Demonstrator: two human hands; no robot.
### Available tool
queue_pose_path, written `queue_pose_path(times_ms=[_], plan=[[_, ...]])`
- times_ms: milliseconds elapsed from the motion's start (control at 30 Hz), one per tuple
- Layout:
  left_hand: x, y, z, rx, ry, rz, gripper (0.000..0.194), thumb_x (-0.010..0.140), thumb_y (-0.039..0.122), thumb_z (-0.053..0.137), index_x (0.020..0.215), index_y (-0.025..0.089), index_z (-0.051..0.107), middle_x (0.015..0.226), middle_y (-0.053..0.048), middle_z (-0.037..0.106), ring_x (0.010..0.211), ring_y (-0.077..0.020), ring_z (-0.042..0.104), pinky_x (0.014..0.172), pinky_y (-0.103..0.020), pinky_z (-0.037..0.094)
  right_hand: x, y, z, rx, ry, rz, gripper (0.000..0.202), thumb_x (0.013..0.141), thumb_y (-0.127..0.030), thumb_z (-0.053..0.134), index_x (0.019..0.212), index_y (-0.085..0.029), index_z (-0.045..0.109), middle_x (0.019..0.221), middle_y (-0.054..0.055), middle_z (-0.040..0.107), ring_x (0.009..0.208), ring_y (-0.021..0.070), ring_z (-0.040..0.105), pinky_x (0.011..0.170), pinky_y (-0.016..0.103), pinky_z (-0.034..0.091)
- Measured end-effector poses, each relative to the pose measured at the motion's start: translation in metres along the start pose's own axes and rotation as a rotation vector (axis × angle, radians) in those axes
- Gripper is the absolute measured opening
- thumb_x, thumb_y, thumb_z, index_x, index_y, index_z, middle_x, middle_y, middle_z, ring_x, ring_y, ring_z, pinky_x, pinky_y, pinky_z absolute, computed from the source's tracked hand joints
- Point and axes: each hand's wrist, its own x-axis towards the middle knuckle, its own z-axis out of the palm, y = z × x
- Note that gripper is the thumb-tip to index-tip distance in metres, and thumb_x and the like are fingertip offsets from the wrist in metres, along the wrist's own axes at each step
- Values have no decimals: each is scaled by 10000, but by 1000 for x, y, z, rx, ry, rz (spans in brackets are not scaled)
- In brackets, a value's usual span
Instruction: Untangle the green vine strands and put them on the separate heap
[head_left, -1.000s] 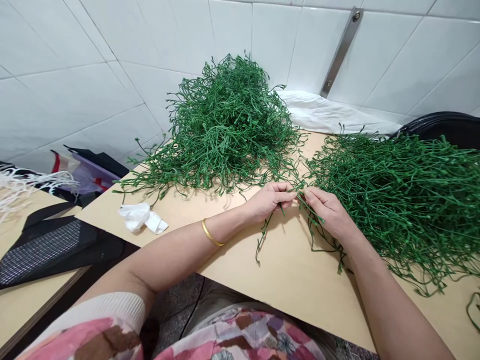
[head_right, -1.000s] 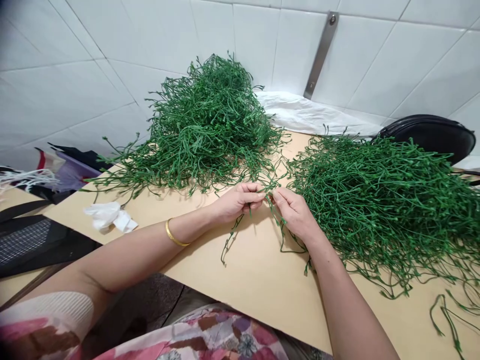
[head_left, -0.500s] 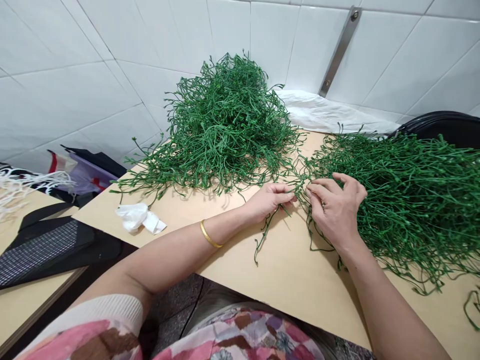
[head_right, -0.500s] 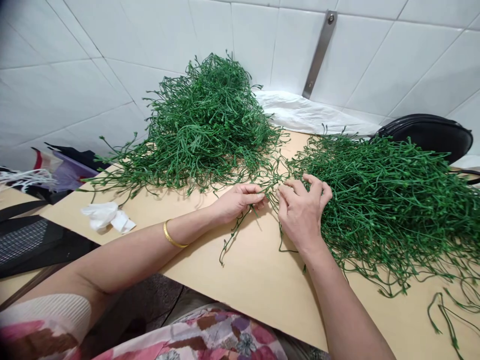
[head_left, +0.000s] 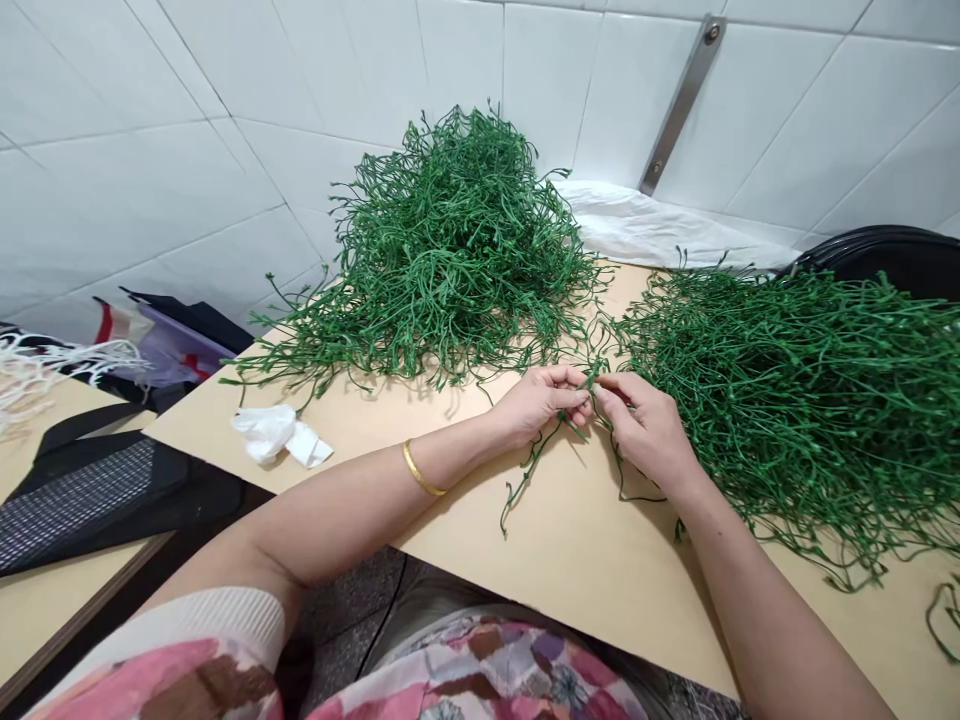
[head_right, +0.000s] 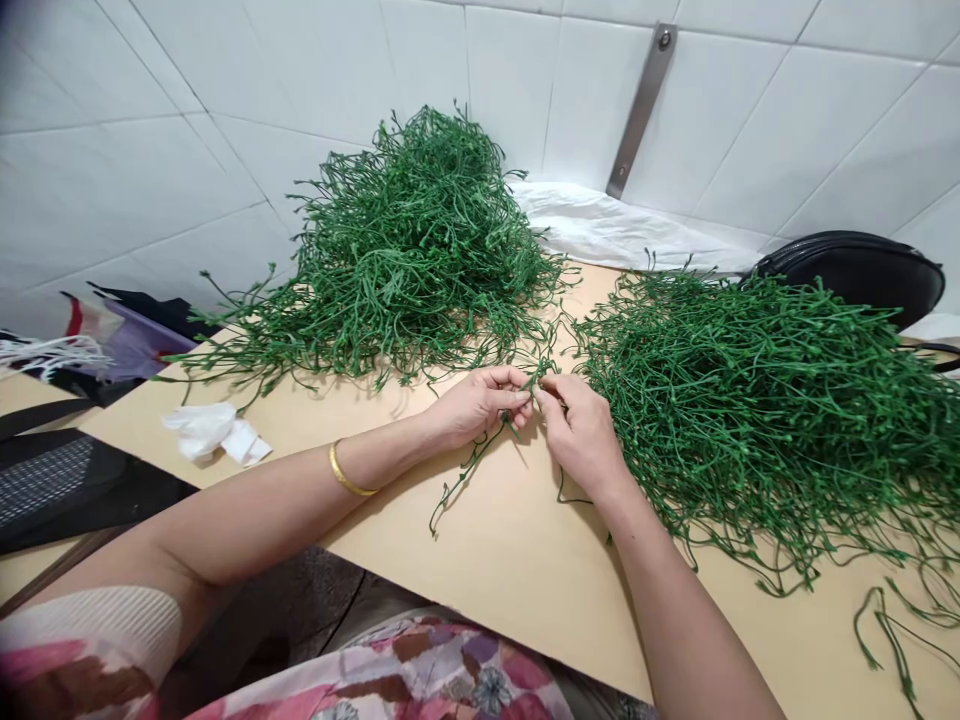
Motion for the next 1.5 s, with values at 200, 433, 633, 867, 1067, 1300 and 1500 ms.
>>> queue_pose_path(times_ms=[200, 433, 633, 867, 1067, 1300, 1500], plan=[[0, 2, -1, -43, -50, -75, 166, 655, 183, 639, 691, 125, 488, 574, -6, 591, 502, -92, 569, 525, -225, 459, 0, -2, 1, -54, -121, -45, 195, 847, -228, 418, 908, -159, 590, 829, 68, 605, 745, 166, 529, 682, 290, 407], [0, 5, 1, -36, 2, -90, 244, 713, 225, 631, 602, 134, 434, 486, 10, 532, 412, -64, 498, 453, -192, 411, 0, 4, -5, -51, -102, -28, 297, 803, -327, 507, 1048, -175, 575, 811, 52, 615, 700, 167, 546, 629, 294, 428], [1, 5, 2, -94, 96, -102, 220, 745, 165, 589, 629, 145, 403, 545, -5, 566, 429, -65, 506, 456, -195, 417, -5, -10, -16, -187, 441, -151, 147, 837, -217, 450, 818, -190, 593, 877, 92, 592, 891, 207, 527, 814, 352, 407], [1, -3, 1, 65, 41, -9, 187, 702, 194, 621, 604, 123, 478, 505, 11, 528, 417, -52, 477, 446, -182, 397, -4, -12, 5, -15, 54, -42, 185, 856, -202, 381, 843, -179, 564, 802, 64, 579, 746, 169, 519, 679, 293, 405], [3, -5, -3, 151, -12, -33, 116, 699, 137, 559, 597, 117, 506, 473, 16, 499, 414, -54, 466, 466, -197, 412, -2, -1, 11, 0, -71, 40, 208, 867, -253, 369, 794, -178, 550, 685, 30, 548, 628, 141, 477, 584, 259, 353], [2, -4, 3, 299, 54, 16, 121, 637, 102, 555, 550, 125, 474, 461, 50, 442, 434, -33, 376, 455, -169, 301, -1, 3, 13, -244, -59, -93, 240, 862, -209, 358, 665, -178, 492, 675, 45, 498, 670, 159, 453, 627, 271, 335], [-1, 3, 6, 351, 39, -26, 162, 621, 137, 523, 500, 146, 415, 427, 61, 372, 406, -29, 269, 423, -191, 175, 0, 5, 8, -408, -66, -153, 233, 864, -199, 345, 655, -188, 447, 668, 42, 470, 648, 159, 423, 620, 275, 315]])
